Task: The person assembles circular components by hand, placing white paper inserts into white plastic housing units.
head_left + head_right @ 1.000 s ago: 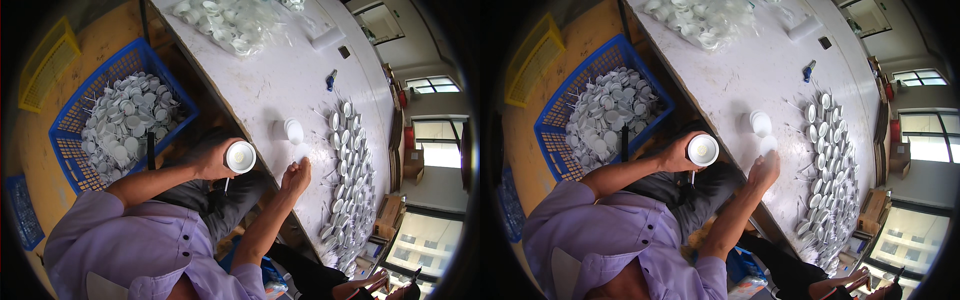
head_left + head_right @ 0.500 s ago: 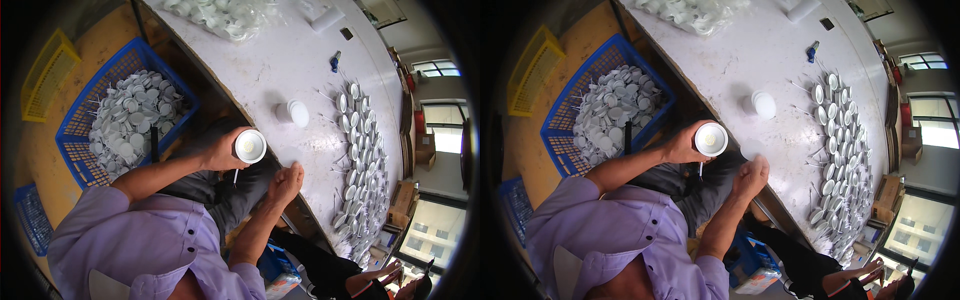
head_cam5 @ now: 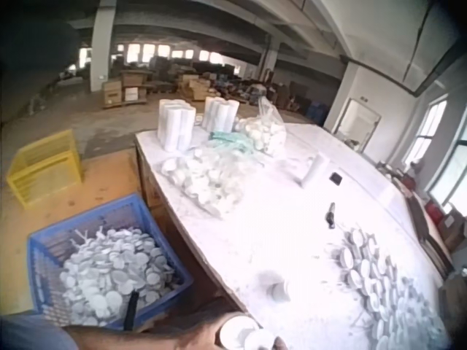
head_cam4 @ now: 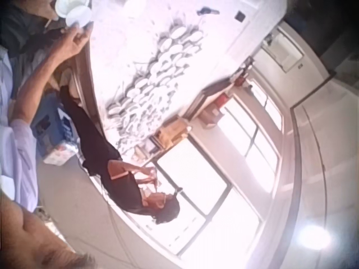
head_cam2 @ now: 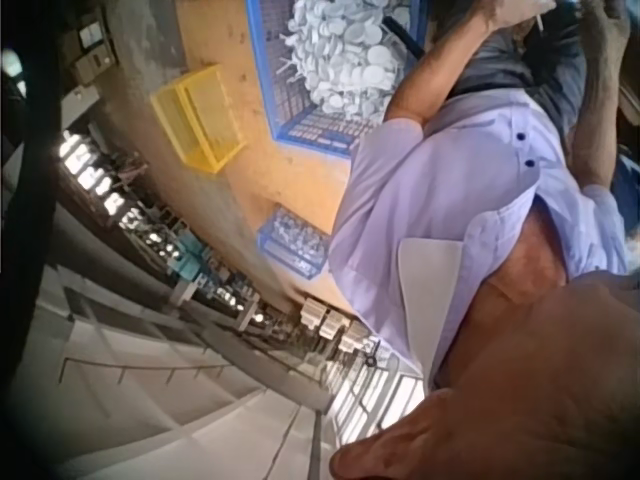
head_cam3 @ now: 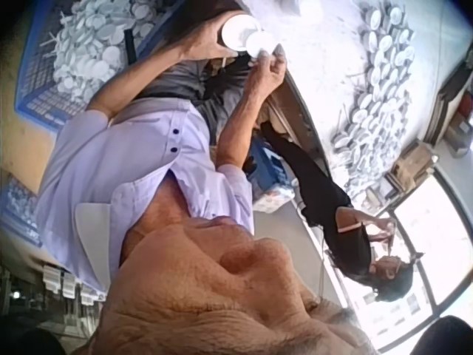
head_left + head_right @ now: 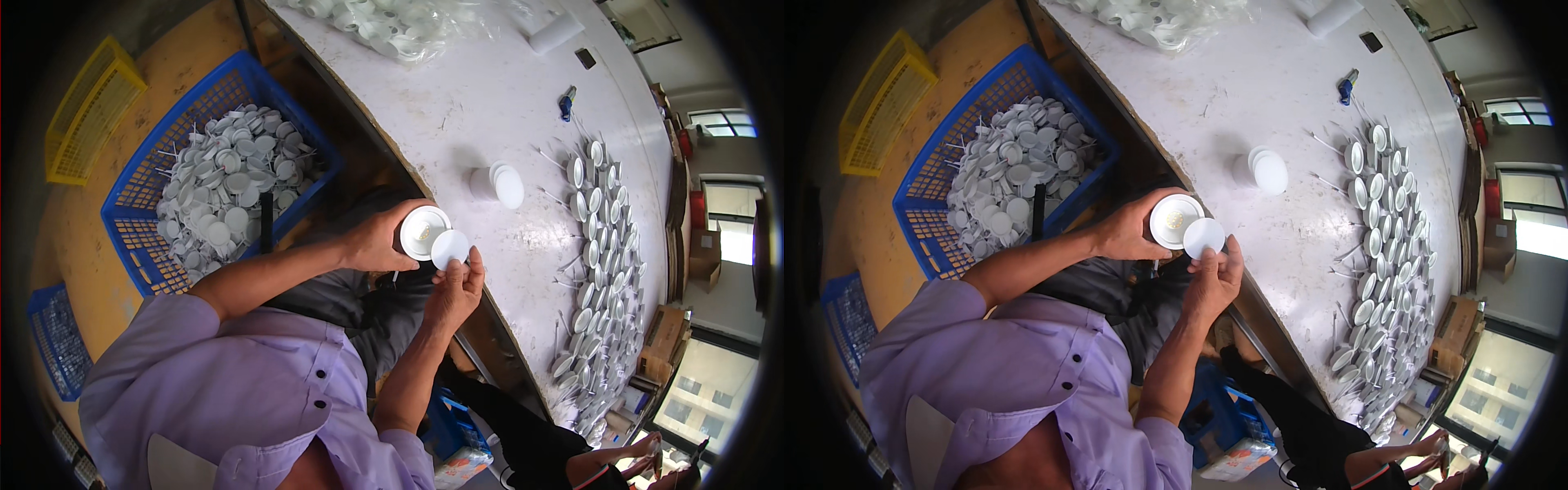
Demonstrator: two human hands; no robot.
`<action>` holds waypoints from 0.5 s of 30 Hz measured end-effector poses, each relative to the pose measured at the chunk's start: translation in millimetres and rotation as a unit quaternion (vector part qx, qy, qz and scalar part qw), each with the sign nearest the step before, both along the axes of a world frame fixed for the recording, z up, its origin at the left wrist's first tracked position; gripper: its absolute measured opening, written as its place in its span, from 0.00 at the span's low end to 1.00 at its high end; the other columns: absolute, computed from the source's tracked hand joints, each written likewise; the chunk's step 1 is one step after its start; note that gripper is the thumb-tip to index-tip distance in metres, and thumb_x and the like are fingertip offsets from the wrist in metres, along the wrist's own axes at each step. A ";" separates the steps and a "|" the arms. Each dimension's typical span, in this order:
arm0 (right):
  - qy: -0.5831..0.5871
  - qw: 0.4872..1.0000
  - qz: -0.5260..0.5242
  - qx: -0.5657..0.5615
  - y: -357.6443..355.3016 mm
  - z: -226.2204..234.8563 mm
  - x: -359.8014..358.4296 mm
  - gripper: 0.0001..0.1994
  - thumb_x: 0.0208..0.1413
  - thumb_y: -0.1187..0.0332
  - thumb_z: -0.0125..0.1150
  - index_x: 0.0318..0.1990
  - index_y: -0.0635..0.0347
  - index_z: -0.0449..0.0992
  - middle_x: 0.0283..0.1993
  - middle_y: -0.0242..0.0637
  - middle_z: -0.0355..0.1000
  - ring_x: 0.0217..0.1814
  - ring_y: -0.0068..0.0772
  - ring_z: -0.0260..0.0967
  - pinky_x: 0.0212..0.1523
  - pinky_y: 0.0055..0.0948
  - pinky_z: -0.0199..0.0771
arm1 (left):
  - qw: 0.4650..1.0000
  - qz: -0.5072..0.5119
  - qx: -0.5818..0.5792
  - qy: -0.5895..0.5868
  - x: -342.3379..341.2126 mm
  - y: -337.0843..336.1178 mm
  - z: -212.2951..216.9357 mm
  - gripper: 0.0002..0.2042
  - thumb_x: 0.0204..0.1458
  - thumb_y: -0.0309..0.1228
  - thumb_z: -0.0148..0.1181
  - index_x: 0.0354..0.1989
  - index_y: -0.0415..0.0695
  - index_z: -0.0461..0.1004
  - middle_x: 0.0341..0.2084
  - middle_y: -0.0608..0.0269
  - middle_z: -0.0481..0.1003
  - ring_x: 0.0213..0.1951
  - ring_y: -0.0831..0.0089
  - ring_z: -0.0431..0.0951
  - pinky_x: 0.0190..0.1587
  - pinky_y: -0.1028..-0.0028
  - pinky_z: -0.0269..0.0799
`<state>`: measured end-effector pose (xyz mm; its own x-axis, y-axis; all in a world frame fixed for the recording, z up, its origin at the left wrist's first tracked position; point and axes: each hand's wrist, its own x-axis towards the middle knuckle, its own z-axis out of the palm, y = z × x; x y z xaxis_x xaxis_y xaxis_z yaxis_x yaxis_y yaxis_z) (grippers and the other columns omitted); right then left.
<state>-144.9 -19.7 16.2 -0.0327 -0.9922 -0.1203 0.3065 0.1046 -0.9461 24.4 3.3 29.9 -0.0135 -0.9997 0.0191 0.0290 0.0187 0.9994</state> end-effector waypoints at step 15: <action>-0.110 0.986 0.059 0.107 1.8 -11.9 26.3 0.15 0.53 0.76 0.53 0.50 0.67 0.68 0.36 0.34 0.71 0.25 0.15 0.61 0.22 0.12 0.61 | 0.999 0.021 -0.033 -0.020 -4.8 -2.6 -22.4 0.29 0.50 0.41 0.58 0.57 0.41 0.55 0.42 0.53 0.71 0.42 0.67 0.73 0.43 0.70 0.70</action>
